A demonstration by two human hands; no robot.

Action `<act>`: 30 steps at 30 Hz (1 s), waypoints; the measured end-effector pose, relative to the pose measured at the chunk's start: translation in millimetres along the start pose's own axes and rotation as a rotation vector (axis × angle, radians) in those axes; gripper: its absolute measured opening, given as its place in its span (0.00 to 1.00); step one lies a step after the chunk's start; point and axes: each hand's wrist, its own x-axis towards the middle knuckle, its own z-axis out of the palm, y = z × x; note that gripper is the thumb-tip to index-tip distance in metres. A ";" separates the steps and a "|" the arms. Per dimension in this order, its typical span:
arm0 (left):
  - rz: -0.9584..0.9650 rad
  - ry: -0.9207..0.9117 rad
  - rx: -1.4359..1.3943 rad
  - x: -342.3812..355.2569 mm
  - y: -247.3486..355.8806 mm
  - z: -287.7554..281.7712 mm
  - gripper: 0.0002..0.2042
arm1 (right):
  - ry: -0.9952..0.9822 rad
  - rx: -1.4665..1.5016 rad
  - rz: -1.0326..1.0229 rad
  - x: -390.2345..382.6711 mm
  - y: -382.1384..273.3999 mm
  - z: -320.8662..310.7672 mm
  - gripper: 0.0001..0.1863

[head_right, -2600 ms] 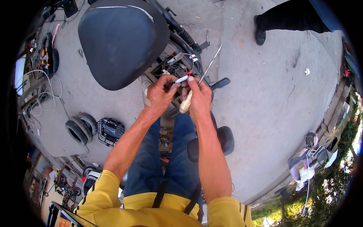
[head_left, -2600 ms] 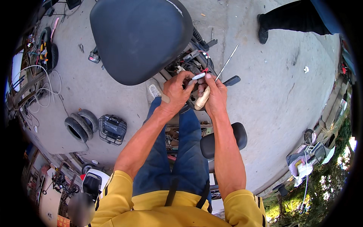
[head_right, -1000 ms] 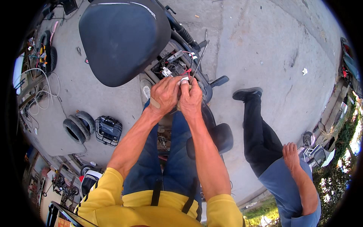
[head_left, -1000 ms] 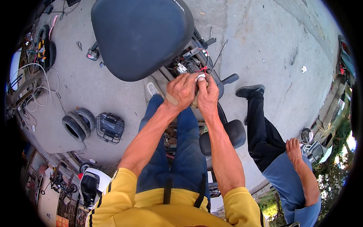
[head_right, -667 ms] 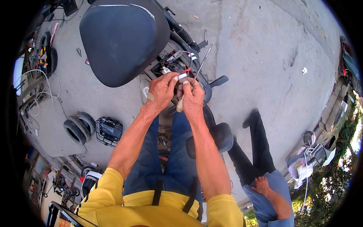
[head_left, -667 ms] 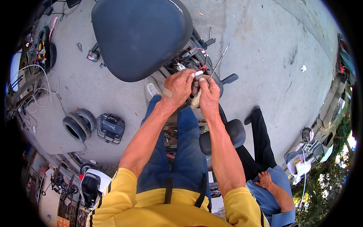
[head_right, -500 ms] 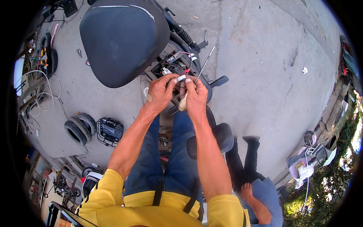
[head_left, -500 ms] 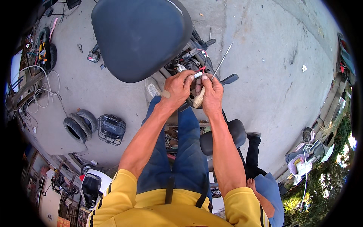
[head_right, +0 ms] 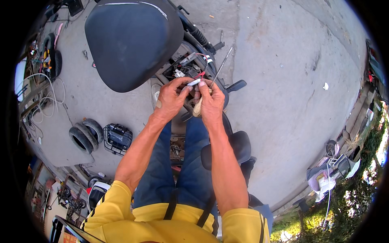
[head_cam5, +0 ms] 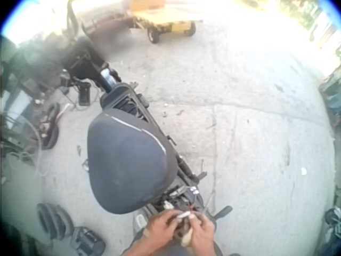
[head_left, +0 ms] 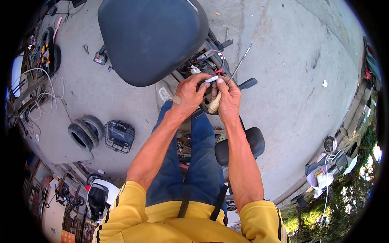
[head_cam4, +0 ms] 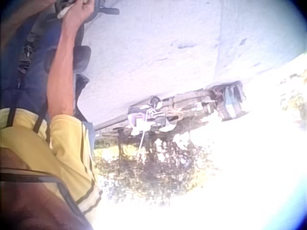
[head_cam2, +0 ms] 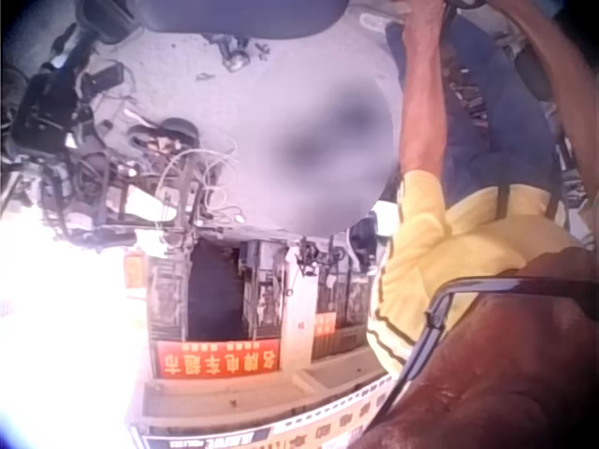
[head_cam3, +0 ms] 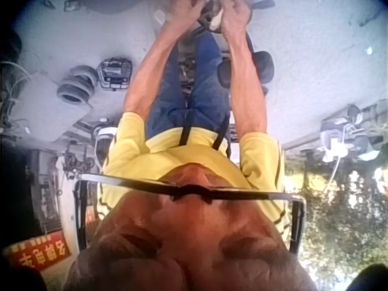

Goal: The person repairs an electric scooter by working on the handlebar wiring, then removes the seat using a screwdriver to access the battery compartment. The person uses pliers and a screwdriver to manipulate wires and fasteners.

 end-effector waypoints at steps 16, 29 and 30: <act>0.123 0.035 0.116 2.5 4.5 -4.3 0.14 | -0.041 0.019 0.024 1.8 -3.6 2.7 0.10; 0.136 -0.006 0.084 5.4 5.6 -7.7 0.10 | -0.064 0.028 0.047 1.9 -0.6 -0.2 0.10; 0.141 -0.007 0.108 5.7 4.5 -7.6 0.11 | -0.064 0.017 0.042 2.1 0.1 -0.9 0.11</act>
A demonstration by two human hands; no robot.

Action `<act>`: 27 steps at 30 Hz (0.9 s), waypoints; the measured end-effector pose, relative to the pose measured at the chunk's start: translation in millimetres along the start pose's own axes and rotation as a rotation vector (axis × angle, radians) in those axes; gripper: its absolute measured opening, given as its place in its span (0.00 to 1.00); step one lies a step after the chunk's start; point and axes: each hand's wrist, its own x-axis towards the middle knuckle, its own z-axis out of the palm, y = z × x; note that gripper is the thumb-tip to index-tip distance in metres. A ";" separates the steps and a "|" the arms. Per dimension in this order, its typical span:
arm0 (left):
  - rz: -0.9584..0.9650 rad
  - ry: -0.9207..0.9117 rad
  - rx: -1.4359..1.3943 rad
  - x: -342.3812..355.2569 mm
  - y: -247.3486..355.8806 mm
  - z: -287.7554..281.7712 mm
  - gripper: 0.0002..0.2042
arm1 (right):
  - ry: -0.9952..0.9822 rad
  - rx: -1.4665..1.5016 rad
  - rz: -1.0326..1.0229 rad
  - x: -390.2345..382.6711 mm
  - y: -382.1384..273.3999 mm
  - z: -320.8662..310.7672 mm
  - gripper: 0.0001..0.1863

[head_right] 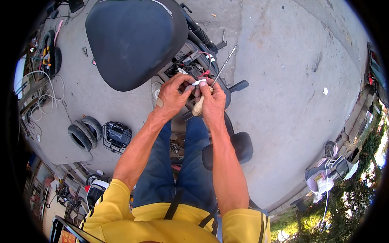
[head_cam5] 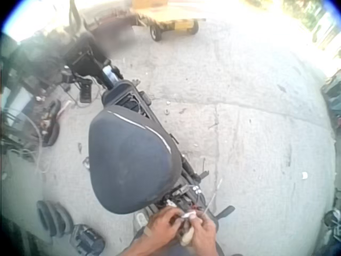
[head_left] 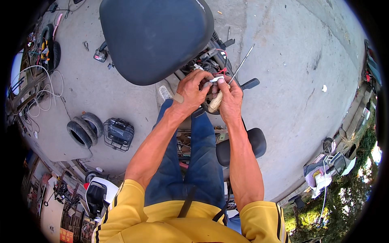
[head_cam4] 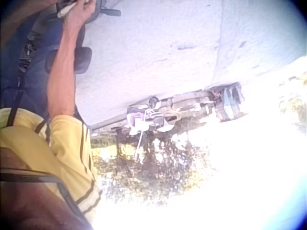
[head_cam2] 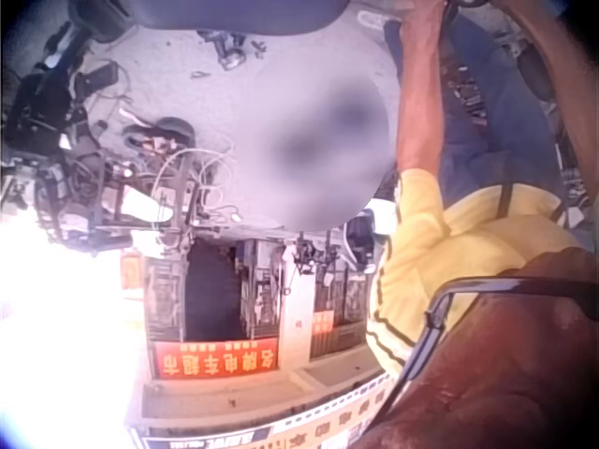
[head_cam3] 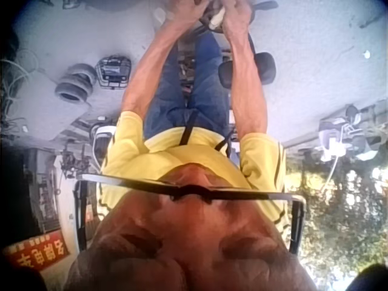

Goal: The person repairs an electric scooter by working on the handlebar wiring, then removes the seat using a screwdriver to access the battery compartment. The person uses pliers and a screwdriver to manipulate wires and fasteners.

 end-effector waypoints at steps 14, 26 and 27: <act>0.070 0.097 0.049 -4.3 -5.7 8.5 0.13 | 0.074 -0.123 -0.023 1.9 -3.8 -5.8 0.11; -0.705 0.109 -0.923 -24.2 1.4 23.5 0.07 | 0.067 0.005 0.126 -7.1 -8.3 0.3 0.09; -0.706 0.129 -0.911 -23.9 1.3 24.3 0.07 | 0.065 -0.137 0.128 -7.1 -13.3 -0.2 0.09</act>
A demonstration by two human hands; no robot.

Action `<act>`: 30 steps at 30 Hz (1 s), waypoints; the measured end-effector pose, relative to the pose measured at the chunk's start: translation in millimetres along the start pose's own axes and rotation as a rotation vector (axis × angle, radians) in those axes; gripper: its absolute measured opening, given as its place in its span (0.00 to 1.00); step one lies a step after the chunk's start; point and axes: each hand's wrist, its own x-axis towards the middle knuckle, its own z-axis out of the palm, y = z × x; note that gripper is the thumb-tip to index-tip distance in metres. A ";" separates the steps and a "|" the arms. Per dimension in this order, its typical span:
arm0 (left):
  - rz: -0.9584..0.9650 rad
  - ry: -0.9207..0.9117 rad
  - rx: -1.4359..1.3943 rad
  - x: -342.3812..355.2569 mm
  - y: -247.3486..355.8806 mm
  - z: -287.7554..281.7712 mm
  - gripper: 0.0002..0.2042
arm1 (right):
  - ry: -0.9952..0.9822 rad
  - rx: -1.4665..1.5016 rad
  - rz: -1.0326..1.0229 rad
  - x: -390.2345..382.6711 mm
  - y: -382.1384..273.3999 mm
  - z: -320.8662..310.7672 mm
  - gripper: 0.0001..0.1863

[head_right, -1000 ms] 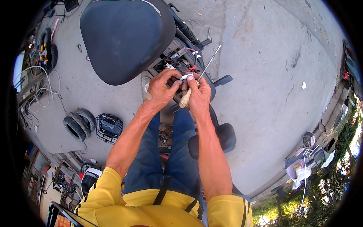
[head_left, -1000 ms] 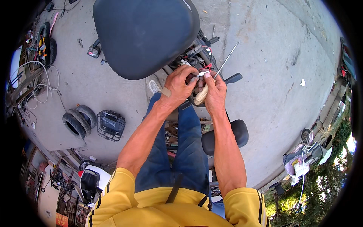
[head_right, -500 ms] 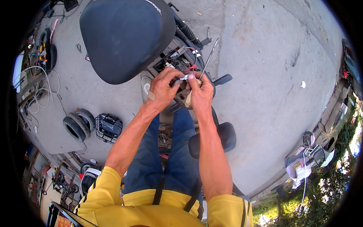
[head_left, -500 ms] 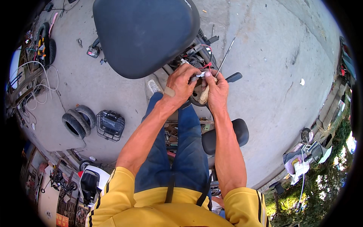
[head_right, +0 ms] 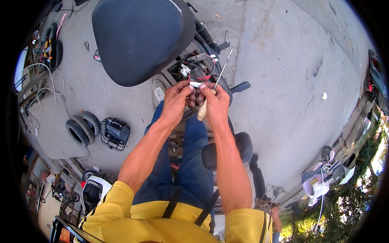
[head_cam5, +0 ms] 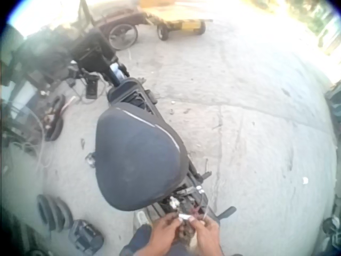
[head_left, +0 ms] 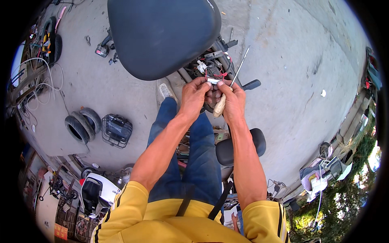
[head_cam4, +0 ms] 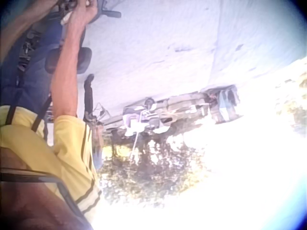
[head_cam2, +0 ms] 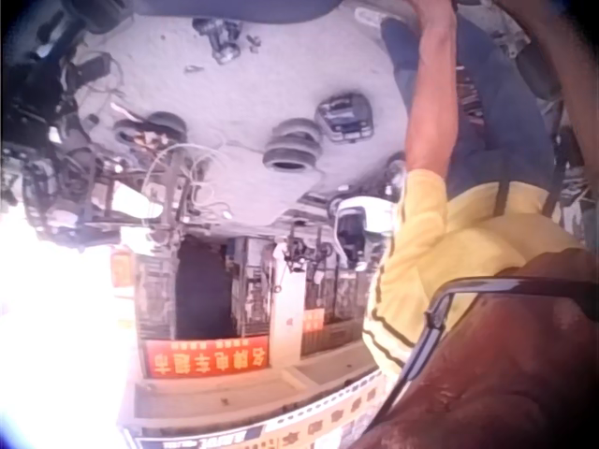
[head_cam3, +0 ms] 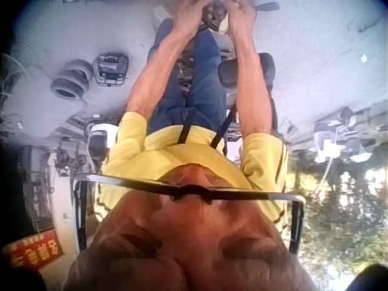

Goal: The person repairs an electric scooter by working on the handlebar wiring, then removes the seat using a screwdriver to access the battery compartment. The person uses pliers and a screwdriver to manipulate wires and fasteners.

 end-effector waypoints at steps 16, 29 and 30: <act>0.173 0.013 0.085 2.0 8.5 14.8 0.06 | -0.281 -0.909 -0.623 15.8 -50.9 -12.7 0.11; 0.495 0.166 0.518 17.3 4.9 23.3 0.07 | -0.273 -0.951 -0.778 21.2 -38.0 -11.4 0.10; 0.431 0.144 0.494 16.3 7.0 23.0 0.07 | -0.275 -0.908 -0.761 23.4 -37.2 -11.8 0.09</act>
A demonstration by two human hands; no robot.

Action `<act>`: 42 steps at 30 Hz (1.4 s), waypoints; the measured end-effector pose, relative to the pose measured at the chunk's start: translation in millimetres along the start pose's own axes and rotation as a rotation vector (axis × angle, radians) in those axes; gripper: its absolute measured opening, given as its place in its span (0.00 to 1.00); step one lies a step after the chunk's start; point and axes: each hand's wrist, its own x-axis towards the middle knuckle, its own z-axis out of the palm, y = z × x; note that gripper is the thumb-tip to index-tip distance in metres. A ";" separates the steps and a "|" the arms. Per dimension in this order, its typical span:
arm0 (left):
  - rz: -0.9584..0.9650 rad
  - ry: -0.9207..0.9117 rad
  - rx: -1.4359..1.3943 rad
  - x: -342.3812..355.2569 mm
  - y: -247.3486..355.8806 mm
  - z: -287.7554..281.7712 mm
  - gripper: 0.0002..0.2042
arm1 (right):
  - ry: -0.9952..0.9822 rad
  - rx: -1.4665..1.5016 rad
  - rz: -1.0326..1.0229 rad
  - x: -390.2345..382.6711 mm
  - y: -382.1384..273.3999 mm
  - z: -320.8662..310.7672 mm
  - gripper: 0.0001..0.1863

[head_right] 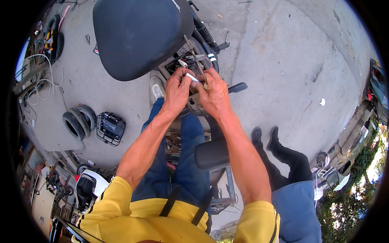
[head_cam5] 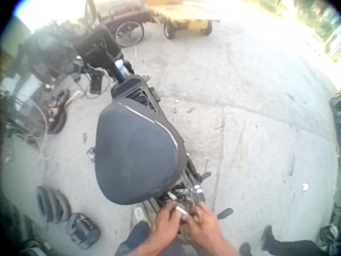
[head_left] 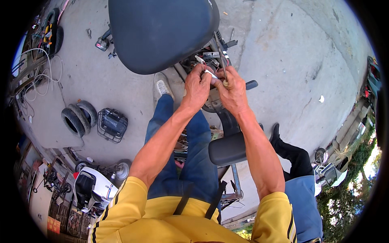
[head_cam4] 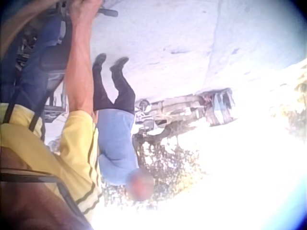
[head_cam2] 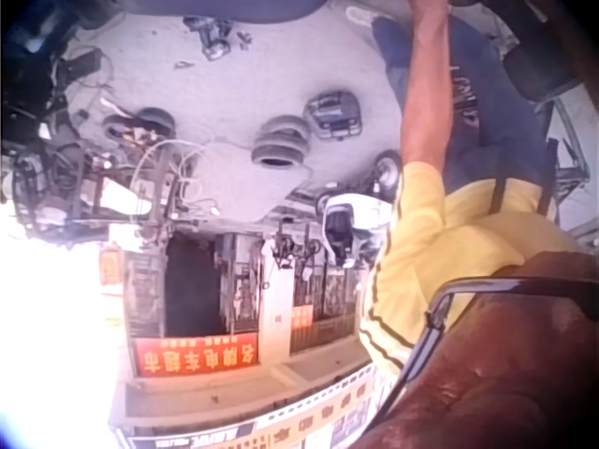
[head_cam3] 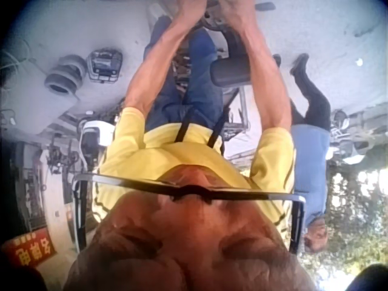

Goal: The person repairs an electric scooter by working on the handlebar wiring, then removes the seat using a screwdriver to access the battery compartment. The person uses pliers and a screwdriver to manipulate wires and fasteners.

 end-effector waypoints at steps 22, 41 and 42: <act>-0.297 -0.181 -0.309 14.5 9.6 -9.6 0.08 | -0.010 0.471 0.371 2.0 15.9 9.3 0.10; -0.241 -0.184 -0.116 4.8 5.2 -17.5 0.09 | -0.057 0.802 0.664 7.2 18.2 -0.5 0.15; -0.124 -0.125 0.006 3.5 3.8 -19.9 0.09 | -0.063 0.794 0.660 8.1 17.5 -0.9 0.15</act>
